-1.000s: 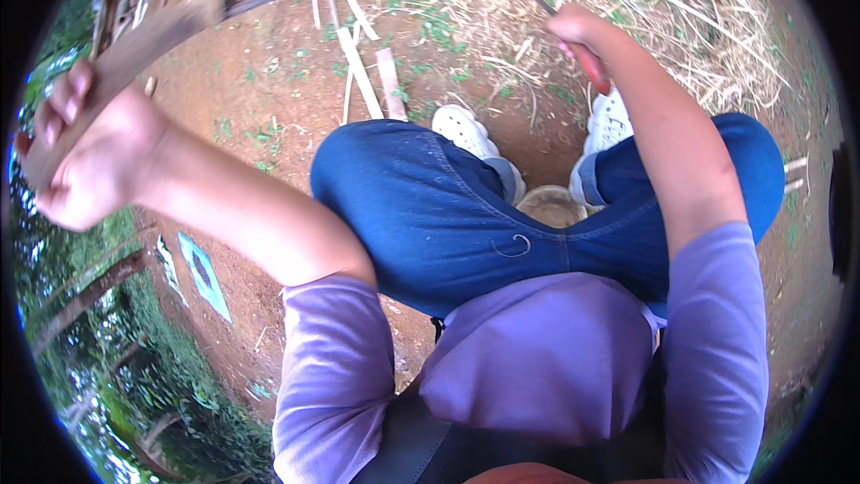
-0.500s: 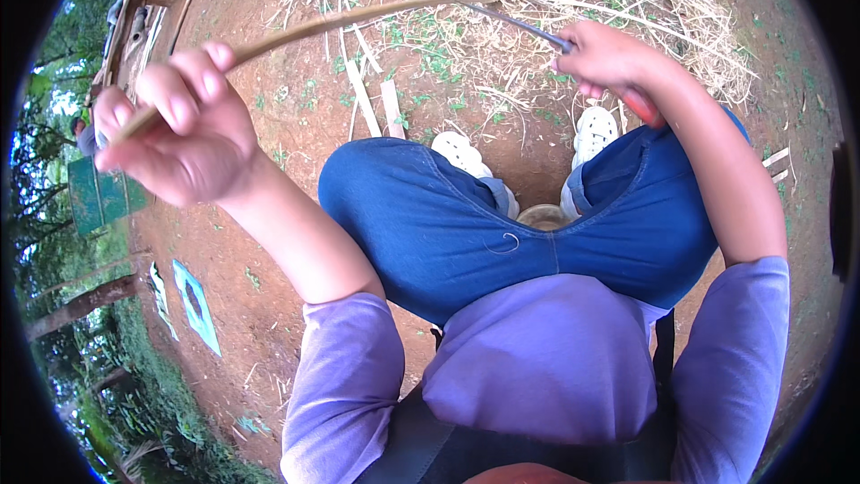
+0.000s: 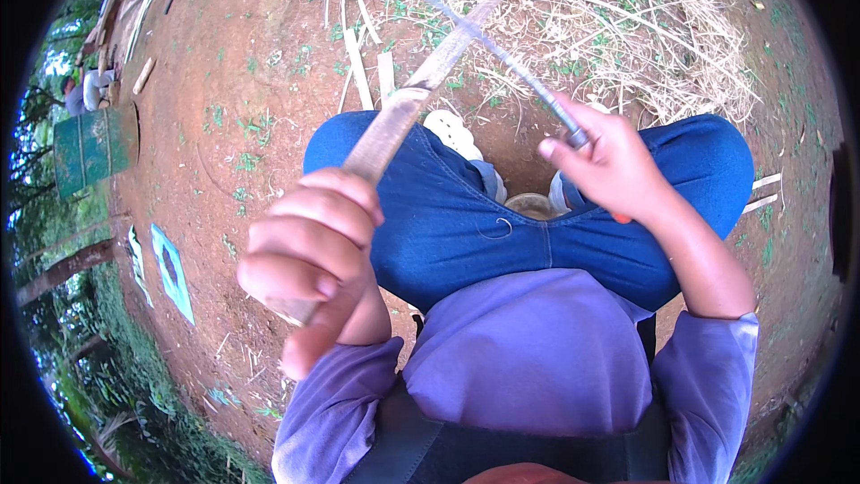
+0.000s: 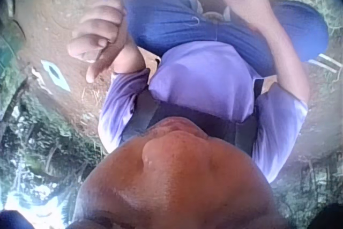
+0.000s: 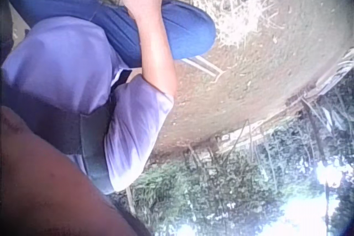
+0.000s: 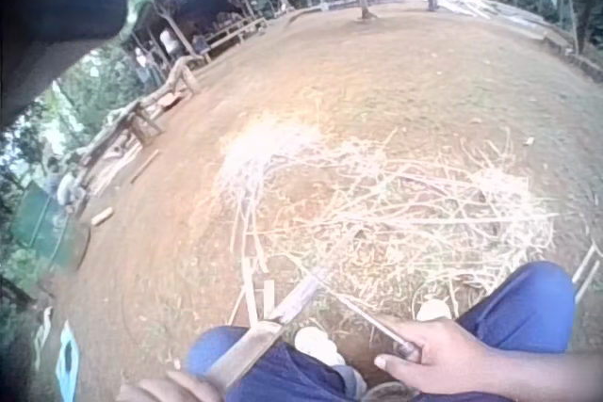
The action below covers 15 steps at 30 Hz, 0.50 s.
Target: The person shaves and smooths a long piece of bamboo using a machete, removing thin layers while holding the bamboo in their left hand.
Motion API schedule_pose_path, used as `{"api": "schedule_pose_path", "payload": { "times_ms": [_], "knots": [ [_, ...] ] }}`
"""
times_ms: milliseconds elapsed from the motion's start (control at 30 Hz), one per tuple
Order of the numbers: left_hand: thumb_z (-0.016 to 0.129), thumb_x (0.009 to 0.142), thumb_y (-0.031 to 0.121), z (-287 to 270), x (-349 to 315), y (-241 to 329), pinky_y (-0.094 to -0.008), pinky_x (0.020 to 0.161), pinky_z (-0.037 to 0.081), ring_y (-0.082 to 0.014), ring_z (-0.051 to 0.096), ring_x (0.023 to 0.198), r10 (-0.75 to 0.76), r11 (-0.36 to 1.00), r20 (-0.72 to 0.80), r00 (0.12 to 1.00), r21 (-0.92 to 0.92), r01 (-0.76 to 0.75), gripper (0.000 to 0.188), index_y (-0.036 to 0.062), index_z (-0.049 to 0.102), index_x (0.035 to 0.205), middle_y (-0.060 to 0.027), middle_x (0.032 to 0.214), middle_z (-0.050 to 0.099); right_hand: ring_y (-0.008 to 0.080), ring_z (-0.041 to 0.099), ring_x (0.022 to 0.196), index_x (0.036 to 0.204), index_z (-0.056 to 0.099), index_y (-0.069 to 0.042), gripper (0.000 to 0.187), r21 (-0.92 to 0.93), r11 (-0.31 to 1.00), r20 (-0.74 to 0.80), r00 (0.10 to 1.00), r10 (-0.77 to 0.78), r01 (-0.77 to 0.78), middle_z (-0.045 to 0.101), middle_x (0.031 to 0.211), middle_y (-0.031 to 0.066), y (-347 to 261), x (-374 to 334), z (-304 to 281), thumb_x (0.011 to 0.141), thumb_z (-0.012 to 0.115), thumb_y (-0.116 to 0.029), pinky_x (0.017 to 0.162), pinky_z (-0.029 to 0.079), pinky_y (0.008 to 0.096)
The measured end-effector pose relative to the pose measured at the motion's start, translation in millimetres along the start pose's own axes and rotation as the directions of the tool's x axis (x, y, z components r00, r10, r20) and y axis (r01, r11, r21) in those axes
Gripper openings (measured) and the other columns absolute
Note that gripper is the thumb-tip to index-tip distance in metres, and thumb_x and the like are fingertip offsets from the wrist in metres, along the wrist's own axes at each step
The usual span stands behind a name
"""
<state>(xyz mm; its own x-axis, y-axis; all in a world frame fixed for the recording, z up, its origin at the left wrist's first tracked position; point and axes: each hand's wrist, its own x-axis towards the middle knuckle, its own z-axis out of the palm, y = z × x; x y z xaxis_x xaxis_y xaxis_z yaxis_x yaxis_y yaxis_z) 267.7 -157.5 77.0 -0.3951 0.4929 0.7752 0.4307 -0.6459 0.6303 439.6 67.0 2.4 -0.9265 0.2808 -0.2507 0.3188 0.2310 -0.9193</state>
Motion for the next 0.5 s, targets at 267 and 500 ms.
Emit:
{"api": "schedule_pose_path", "payload": {
  "times_ms": [267,500],
  "knots": [
    [0.055,0.103,0.052,26,-5,-3,-0.0329,0.046,0.046,-0.0138,0.046,0.044,0.089,0.995,0.036,0.995,-0.042,-0.087,0.045,0.0098,0.046,0.089,0.0013,0.054,0.049,0.0153,0.054,0.056,0.148,0.053,-0.009,0.061,-0.039,0.922,0.078,0.921,-0.382,0.385,0.052,0.064,0.0096,-10,0,28,0.089,0.066,-0.004,0.058,0.045,0.0307],
    [0.046,0.104,0.056,32,-10,4,-0.0343,0.052,0.045,-0.0123,0.041,0.046,-0.001,1.0,-0.033,0.999,0.029,0.002,0.046,0.0144,0.043,0.084,0.0031,0.055,0.044,0.0197,0.057,0.06,0.146,0.054,-0.008,0.06,-0.032,0.951,0.086,0.949,-0.303,0.307,0.057,0.071,0.0134,-20,-7,26,0.087,0.064,-0.002,0.062,0.049,0.0322]
  ]
}}
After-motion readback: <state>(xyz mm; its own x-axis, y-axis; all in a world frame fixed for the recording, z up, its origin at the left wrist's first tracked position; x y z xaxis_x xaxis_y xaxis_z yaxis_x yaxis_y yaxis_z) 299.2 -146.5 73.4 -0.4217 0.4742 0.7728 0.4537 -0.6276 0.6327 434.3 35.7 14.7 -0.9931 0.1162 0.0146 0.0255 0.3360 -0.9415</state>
